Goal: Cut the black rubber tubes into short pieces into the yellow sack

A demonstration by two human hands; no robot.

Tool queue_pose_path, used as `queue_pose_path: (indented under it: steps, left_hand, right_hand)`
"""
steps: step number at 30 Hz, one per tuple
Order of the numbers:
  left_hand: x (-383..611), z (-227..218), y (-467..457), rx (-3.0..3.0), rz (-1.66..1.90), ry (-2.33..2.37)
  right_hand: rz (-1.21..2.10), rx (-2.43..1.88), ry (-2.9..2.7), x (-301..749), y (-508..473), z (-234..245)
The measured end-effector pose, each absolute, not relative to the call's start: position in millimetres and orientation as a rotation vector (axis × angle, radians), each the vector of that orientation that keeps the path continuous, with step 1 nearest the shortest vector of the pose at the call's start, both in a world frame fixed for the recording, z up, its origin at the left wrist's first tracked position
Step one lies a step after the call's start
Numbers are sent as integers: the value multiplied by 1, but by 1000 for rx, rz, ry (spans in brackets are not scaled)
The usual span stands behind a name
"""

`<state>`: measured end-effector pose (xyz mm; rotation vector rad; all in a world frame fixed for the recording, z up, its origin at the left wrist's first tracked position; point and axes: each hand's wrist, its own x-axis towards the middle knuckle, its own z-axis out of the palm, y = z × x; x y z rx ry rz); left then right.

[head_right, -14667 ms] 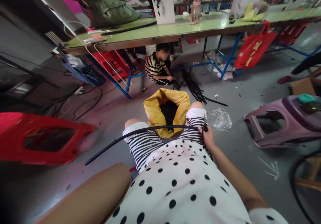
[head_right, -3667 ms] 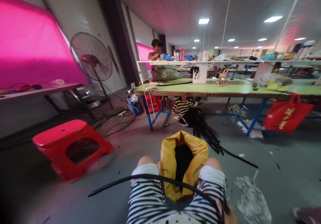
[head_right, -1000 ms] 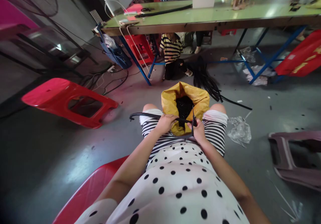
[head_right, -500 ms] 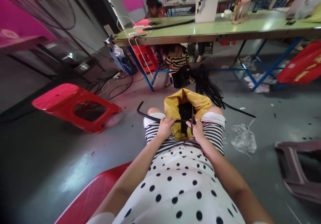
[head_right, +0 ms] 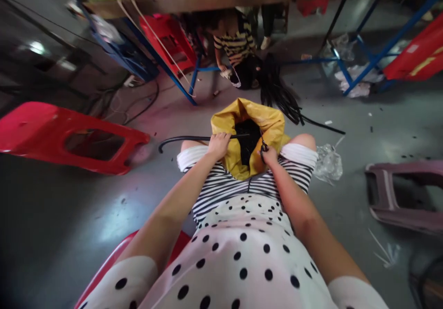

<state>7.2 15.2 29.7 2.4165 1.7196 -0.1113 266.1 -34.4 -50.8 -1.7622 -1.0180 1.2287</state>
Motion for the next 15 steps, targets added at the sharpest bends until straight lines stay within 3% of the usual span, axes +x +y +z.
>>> queue_pose_path:
  steps: [9,15]
  left_hand:
    - [41,-15,36,2193,212,1712]
    - [31,-56,-11,1795,325,1768]
  right_hand:
    - [1494,-1778,-766,258,-32,-60]
    - [1429,-1817,-1182,258,-45,-67]
